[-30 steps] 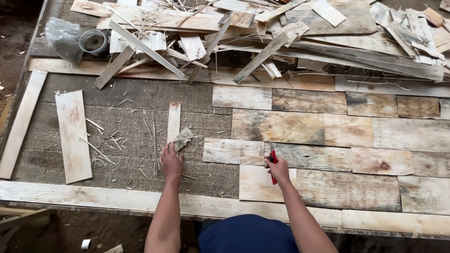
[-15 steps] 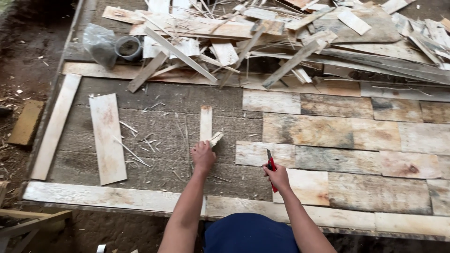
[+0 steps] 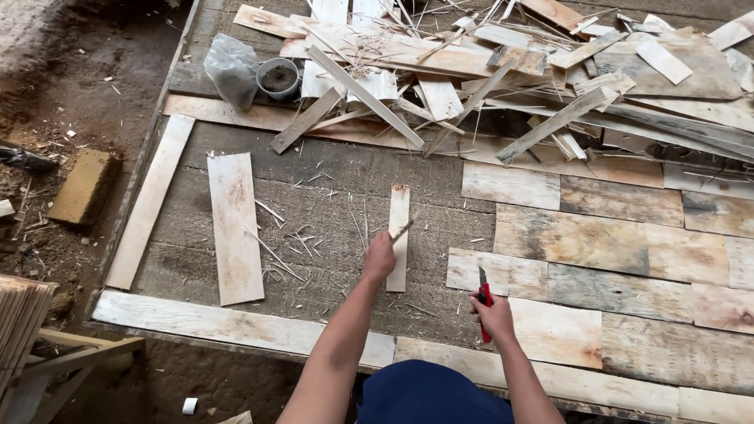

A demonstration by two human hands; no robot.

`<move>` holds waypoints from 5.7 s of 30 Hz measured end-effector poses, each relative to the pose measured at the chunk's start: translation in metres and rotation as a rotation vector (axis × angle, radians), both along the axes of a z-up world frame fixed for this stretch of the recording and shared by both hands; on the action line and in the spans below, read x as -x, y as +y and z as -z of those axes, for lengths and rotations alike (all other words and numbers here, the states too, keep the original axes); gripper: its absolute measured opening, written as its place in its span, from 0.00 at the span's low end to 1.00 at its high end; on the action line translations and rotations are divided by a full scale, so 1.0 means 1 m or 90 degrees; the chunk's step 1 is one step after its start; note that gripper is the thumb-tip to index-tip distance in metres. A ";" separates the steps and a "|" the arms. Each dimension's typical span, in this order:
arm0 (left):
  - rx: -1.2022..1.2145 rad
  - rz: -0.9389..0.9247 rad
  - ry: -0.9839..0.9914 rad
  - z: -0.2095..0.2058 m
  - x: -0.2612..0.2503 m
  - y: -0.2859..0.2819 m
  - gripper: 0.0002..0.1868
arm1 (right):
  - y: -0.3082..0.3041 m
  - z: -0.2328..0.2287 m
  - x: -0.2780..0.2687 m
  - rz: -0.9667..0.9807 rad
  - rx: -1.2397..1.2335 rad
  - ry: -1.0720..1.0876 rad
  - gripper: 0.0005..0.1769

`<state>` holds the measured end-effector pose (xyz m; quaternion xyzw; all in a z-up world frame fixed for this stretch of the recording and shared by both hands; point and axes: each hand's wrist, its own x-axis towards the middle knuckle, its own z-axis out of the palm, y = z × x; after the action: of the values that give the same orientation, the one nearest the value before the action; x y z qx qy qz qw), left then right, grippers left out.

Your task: The person uses a red utility knife to cut and trim small wooden planks on a workbench. They repeatedly position the wood, score it with the blade, and break off sections, then clear away wood shavings and debris from the surface.

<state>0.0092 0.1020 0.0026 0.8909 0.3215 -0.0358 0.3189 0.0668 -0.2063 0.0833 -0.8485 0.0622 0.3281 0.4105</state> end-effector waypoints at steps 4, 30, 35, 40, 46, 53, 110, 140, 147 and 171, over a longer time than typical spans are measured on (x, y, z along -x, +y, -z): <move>0.066 -0.129 -0.051 -0.005 0.021 0.016 0.21 | 0.001 0.028 0.002 0.018 0.013 0.005 0.12; 0.546 -0.356 -0.232 -0.026 0.065 0.049 0.25 | 0.107 0.003 0.058 -0.051 -0.100 0.074 0.19; 0.679 -0.438 -0.280 -0.035 0.080 0.039 0.25 | 0.171 -0.015 0.086 -0.026 -0.200 0.185 0.31; 0.722 -0.498 -0.336 0.002 0.096 0.034 0.23 | 0.194 -0.007 0.107 0.069 -0.299 0.269 0.22; 0.621 -0.624 -0.271 0.025 0.118 0.051 0.32 | 0.199 0.035 0.104 -0.117 -0.063 0.056 0.13; 0.545 -0.561 -0.285 -0.025 0.127 0.060 0.23 | 0.222 0.053 0.102 -0.309 0.081 -0.147 0.16; 0.602 -0.391 -0.099 -0.095 0.123 0.092 0.15 | 0.282 -0.065 0.033 0.099 -0.123 0.129 0.13; -0.146 -0.530 0.126 -0.008 0.262 0.258 0.38 | 0.242 0.008 0.037 -0.168 0.287 -0.109 0.41; -0.139 -0.533 -0.078 -0.017 0.270 0.263 0.27 | 0.208 0.067 0.037 -0.161 0.135 -0.113 0.19; 0.132 -0.616 -0.339 -0.100 0.325 0.022 0.13 | 0.016 0.033 0.012 -0.472 0.214 -0.396 0.16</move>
<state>-0.3154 0.1240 0.1026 0.5840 0.5970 0.3095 0.4547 0.0548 -0.1905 0.0502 -0.9254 -0.3159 0.1693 0.1233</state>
